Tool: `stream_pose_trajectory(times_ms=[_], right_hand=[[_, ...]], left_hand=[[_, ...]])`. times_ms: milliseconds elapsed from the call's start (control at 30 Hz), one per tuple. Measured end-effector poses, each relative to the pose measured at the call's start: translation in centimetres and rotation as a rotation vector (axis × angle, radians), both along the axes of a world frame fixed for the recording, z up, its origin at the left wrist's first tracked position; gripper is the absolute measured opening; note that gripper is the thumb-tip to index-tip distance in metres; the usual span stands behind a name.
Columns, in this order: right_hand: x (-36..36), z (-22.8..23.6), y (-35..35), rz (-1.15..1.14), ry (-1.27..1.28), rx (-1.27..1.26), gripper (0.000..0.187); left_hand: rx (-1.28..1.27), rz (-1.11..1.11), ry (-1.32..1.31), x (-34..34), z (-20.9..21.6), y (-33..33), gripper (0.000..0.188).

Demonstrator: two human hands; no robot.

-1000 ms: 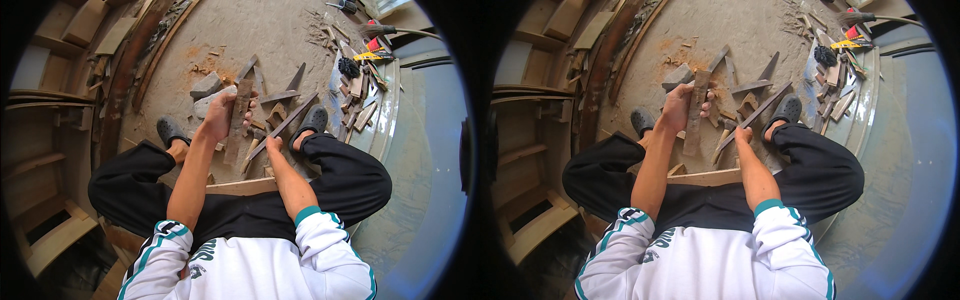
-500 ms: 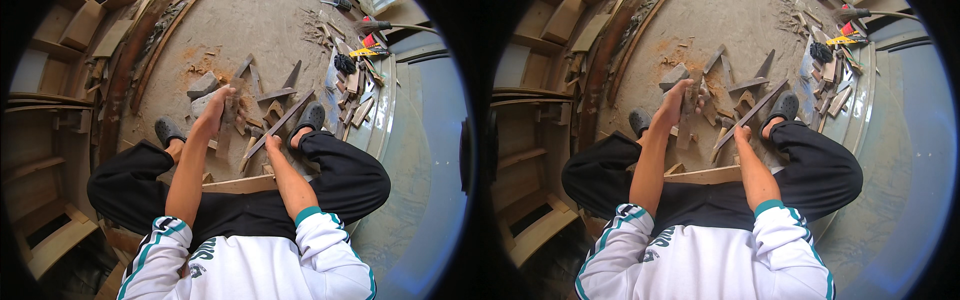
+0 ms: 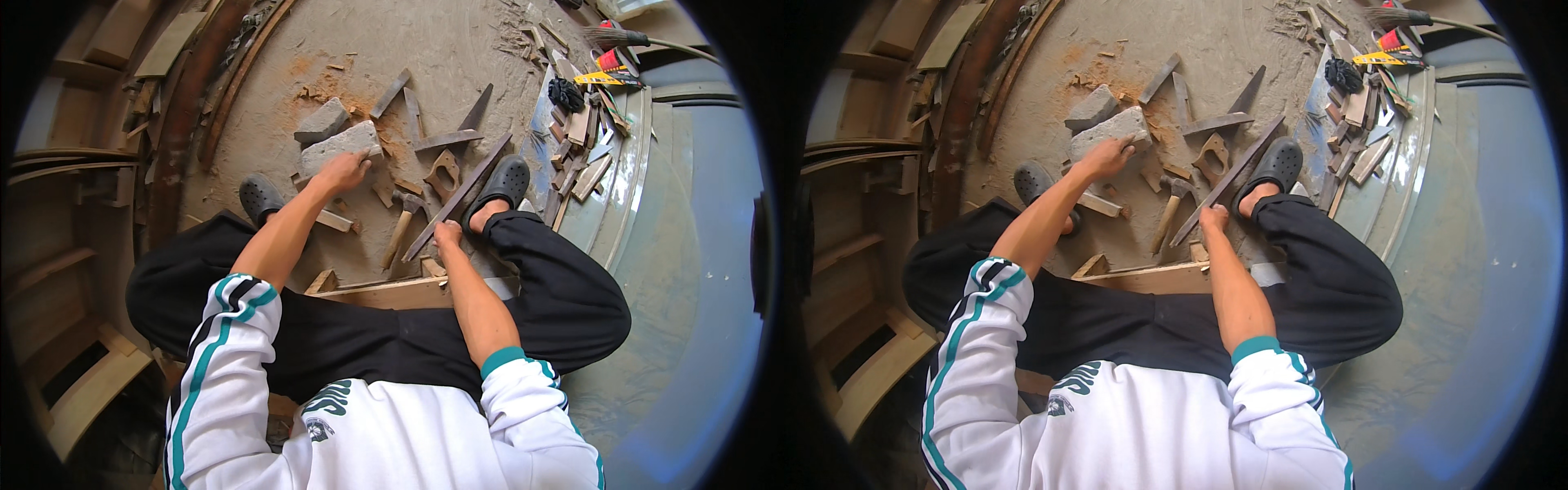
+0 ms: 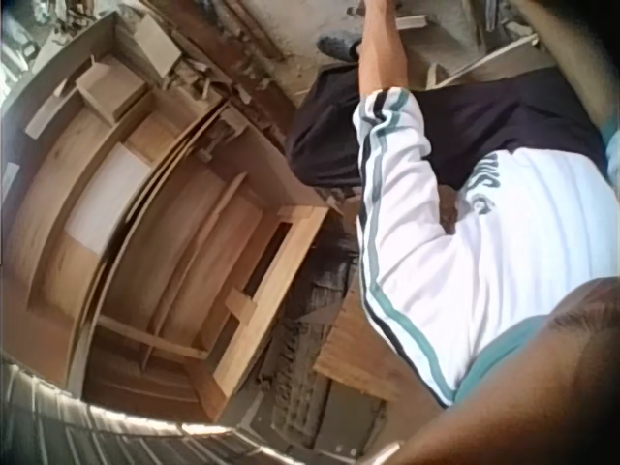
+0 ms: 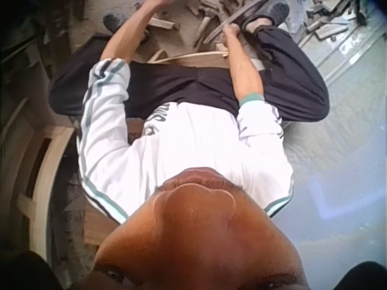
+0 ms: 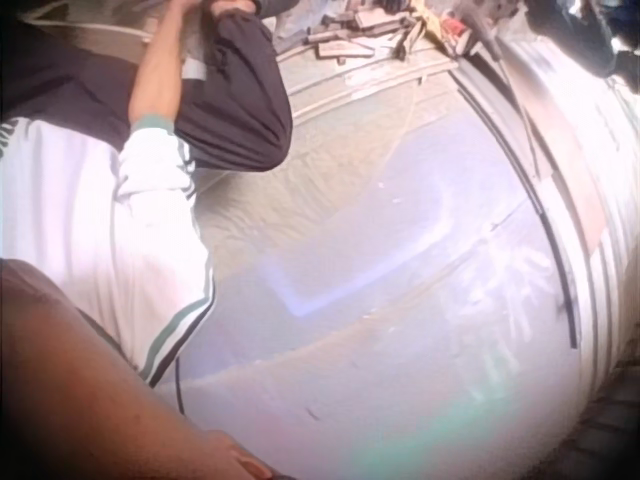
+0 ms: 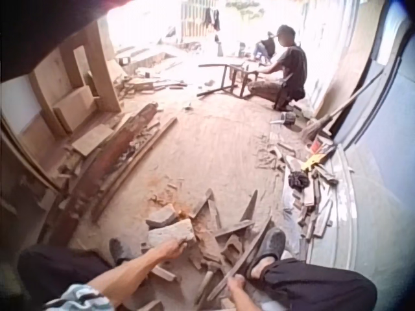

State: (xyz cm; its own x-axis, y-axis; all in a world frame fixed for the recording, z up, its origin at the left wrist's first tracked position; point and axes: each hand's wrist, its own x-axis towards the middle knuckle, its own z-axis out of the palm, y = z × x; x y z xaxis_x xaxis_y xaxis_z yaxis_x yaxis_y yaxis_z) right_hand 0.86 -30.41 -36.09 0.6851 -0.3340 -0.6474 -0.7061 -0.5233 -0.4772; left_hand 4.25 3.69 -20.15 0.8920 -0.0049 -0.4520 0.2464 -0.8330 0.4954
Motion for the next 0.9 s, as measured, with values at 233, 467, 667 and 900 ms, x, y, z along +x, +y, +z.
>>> stream_pose_trajectory(times_ms=[233, 467, 667, 900], right_hand=[[-1.2, 1.6, 1.1, 0.056, 0.042, -0.024, 0.020], [-1.1, 3.1, 0.5, 0.052, 0.097, -0.015, 0.024], [-1.4, 2.8, 0.7, 0.006, 0.019, -0.086, 0.026], [-0.8, 4.8, 1.7, -0.025, 0.082, -0.023, 0.027]], left_hand=[[0.199, -0.293, -0.036, 2.2, -1.2, 2.6, 0.050], [0.258, -0.524, -0.390, 6.1, -3.1, 3.5, 0.045], [0.208, -0.517, -0.393, 7.2, -3.7, 2.8, 0.046], [0.245, -0.258, -0.581, 4.4, -4.2, 3.2, 0.069]])
